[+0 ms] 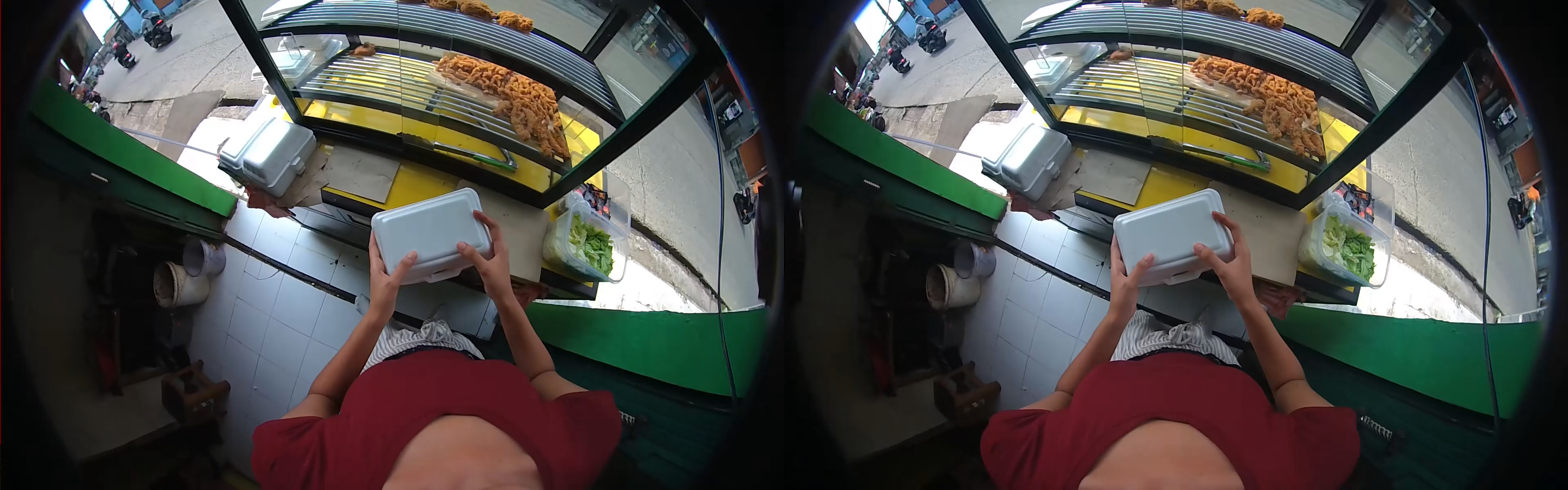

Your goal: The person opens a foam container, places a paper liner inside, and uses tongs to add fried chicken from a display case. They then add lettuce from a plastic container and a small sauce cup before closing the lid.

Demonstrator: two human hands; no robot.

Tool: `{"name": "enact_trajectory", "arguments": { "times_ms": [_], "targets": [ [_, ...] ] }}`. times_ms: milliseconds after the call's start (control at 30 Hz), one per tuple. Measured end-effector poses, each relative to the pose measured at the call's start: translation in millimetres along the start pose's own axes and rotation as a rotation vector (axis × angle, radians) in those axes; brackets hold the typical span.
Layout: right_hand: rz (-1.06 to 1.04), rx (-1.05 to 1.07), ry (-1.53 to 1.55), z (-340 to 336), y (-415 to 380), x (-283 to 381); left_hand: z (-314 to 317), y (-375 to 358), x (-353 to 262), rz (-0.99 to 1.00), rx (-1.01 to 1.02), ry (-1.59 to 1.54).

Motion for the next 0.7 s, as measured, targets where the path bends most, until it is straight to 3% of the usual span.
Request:
{"name": "enact_trajectory", "arguments": {
  "times_ms": [167,433,700],
  "targets": [
    [-0.04,0.139,0.071,115.1,21.9,35.9,-86.2,-2.7,-77.8,0.075,-0.132,-0.006],
    [-0.053,0.371,0.197,312.9,47.4,86.4,-231.5,0.3,-200.5,0.433,-0.332,0.278],
    [-0.082,0.496,0.225,435.5,93.0,119.4,-329.3,46.3,-265.5,0.371,-0.376,0.209]
  ]
}}
Point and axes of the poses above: each hand's wrist, its own y-axis towards the middle knuckle, its own z-axis out of the palm, x = y × z, the point moved 5 cm from there along y, towards the middle knuckle, and after that the axes turned 11 degrees about -y, right-handed, at the moved point
